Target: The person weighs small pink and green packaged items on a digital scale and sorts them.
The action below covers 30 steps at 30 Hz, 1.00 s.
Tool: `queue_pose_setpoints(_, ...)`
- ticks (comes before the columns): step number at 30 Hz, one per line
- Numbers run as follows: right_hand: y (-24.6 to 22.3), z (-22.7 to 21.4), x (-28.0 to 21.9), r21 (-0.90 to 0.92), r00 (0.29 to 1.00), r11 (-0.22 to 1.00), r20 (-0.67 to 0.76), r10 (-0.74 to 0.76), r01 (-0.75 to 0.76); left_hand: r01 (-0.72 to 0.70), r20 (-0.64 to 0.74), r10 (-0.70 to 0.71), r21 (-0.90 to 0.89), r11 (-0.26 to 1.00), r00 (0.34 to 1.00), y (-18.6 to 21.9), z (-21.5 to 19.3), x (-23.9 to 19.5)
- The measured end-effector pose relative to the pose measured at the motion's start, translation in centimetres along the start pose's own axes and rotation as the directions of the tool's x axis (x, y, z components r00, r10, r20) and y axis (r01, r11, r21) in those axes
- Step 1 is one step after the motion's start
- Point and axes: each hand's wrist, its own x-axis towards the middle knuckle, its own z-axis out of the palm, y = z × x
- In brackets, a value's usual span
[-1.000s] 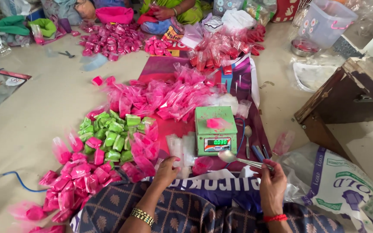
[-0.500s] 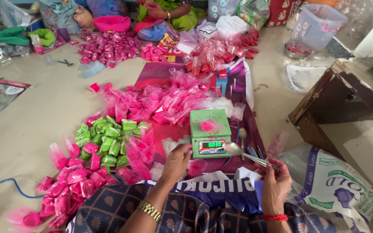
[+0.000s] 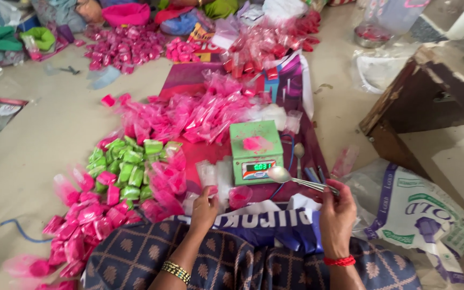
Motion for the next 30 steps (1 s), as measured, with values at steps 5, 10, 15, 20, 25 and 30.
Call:
queue_pose_setpoints(5, -0.1, 4.3, -2.0, -0.216, 0.952, 0.945, 0.240, -0.192, 0.245, 0.040, 0.030, -0.037, -0.079, 0.996, 0.999, -3.2, 1.8, -1.4)
queue_pose_setpoints(10, 1.4, 8.3, -2.5, -0.375, 0.738, 0.698, 0.588, -0.330, 0.610, 0.036, 0.234, -0.037, 0.009, 0.999, 0.971, -5.0, 4.9, -1.4)
queue_pose_setpoints(15, 3.1, 11.4, -3.5, -0.404, 0.675, 0.640, 0.693, -0.252, 0.654, 0.107, 0.364, -0.122, 0.063, 0.992, 0.923, -2.5, 4.5, -0.9)
queue_pose_setpoints(20, 5.7, 10.9, -4.1, -0.471, 0.682, 0.630, 0.719, -0.131, 0.617, 0.220, 0.447, -0.194, -0.007, 0.976, 0.873, -0.5, 4.0, -0.3)
queue_pose_setpoints(25, 4.0, 11.0, -4.0, -0.447, 0.753, 0.685, 0.617, -0.231, 0.576, 0.192, 0.388, -0.149, -0.074, 0.979, 0.909, -1.3, 5.4, -0.5)
queue_pose_setpoints(30, 4.9, 11.3, -3.5, -0.545, 0.837, 0.698, 0.527, -0.147, 0.465, 0.187, 0.345, -0.141, -0.104, 0.977, 0.928, -0.9, 5.3, -0.6)
